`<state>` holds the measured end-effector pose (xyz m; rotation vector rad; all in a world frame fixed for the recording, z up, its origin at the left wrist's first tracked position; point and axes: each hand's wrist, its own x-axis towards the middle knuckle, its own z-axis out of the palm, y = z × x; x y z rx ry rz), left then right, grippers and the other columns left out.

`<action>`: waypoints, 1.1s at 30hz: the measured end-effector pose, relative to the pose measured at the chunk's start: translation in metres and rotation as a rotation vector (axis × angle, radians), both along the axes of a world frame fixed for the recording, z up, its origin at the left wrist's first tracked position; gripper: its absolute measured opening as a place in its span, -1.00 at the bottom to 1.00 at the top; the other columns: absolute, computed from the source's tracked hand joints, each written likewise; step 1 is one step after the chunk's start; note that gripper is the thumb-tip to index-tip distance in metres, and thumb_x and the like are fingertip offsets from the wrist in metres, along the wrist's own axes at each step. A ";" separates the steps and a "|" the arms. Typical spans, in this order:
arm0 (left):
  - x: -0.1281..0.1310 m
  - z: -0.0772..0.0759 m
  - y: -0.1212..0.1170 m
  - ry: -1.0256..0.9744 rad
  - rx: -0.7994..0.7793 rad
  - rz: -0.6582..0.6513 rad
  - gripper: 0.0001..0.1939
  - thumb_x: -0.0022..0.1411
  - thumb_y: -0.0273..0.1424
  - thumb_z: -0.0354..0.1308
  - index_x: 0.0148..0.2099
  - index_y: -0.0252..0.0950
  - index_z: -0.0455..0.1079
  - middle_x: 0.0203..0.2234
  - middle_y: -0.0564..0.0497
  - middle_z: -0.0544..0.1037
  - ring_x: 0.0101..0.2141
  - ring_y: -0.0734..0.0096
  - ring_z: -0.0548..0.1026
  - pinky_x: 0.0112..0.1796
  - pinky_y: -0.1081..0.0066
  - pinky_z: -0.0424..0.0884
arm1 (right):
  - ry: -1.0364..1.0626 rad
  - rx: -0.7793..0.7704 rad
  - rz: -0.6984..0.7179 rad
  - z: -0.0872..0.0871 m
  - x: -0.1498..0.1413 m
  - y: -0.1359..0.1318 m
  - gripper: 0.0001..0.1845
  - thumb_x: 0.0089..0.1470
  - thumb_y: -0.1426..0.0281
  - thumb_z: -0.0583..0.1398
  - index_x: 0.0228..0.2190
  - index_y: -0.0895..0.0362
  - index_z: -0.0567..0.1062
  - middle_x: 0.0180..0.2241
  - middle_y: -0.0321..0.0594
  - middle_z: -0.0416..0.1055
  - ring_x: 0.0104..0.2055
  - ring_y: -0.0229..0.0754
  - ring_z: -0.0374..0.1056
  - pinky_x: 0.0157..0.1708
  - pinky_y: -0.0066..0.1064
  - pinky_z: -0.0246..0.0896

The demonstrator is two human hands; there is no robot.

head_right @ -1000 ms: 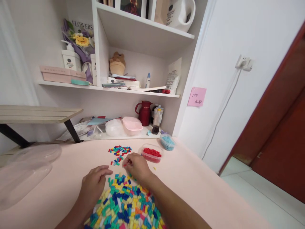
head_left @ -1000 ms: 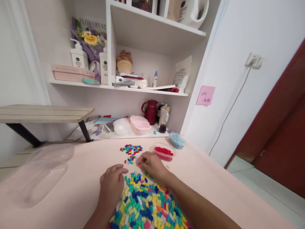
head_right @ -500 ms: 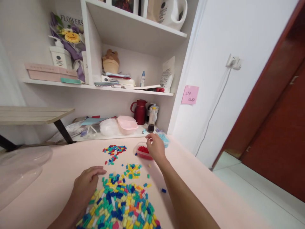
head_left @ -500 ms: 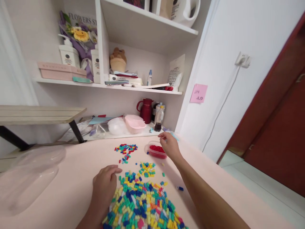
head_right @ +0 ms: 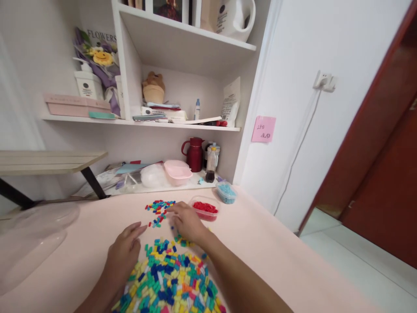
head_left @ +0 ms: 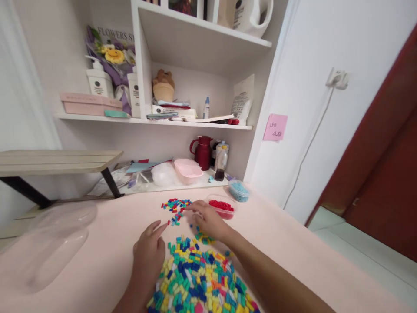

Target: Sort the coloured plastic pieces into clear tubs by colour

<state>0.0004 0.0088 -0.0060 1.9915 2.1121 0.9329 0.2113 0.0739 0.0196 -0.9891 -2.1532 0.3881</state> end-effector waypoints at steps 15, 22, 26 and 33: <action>0.007 -0.003 -0.011 0.015 -0.005 -0.058 -0.54 0.24 -0.60 -0.07 -0.02 -0.12 0.55 0.07 -0.01 0.56 0.12 0.31 0.40 0.12 0.16 0.18 | -0.157 -0.045 0.079 -0.021 -0.015 -0.007 -0.62 0.21 0.44 0.09 0.01 0.01 0.52 0.00 -0.16 0.51 0.07 -0.05 0.36 0.11 -0.14 0.17; 0.005 0.000 -0.009 -0.012 0.004 -0.059 -0.56 0.20 -0.62 -0.06 -0.13 -0.13 0.58 0.00 0.01 0.59 0.08 0.31 0.44 0.10 0.19 0.24 | 0.113 -0.133 -0.038 -0.028 -0.012 -0.002 -0.67 0.10 0.55 0.15 -0.13 0.08 0.58 -0.16 -0.15 0.51 -0.14 -0.13 0.43 -0.06 -0.29 0.33; 0.005 0.000 -0.009 -0.021 0.005 -0.061 -0.57 0.21 -0.61 -0.07 -0.14 -0.13 0.58 -0.01 0.02 0.59 0.09 0.31 0.44 0.10 0.20 0.25 | 0.095 -0.136 -0.042 -0.026 -0.010 0.001 -0.75 0.13 0.52 0.16 -0.23 0.10 0.62 -0.21 -0.14 0.51 -0.11 -0.13 0.43 -0.01 -0.28 0.30; 0.006 0.000 -0.008 -0.028 0.004 -0.058 -0.56 0.20 -0.62 -0.06 -0.17 -0.13 0.59 -0.02 0.02 0.60 0.08 0.28 0.46 0.10 0.18 0.27 | -0.017 -0.254 0.057 -0.017 0.003 0.003 -0.71 -0.05 0.55 0.28 -0.24 0.07 0.64 -0.06 -0.14 0.45 -0.24 -0.20 0.44 -0.20 -0.38 0.36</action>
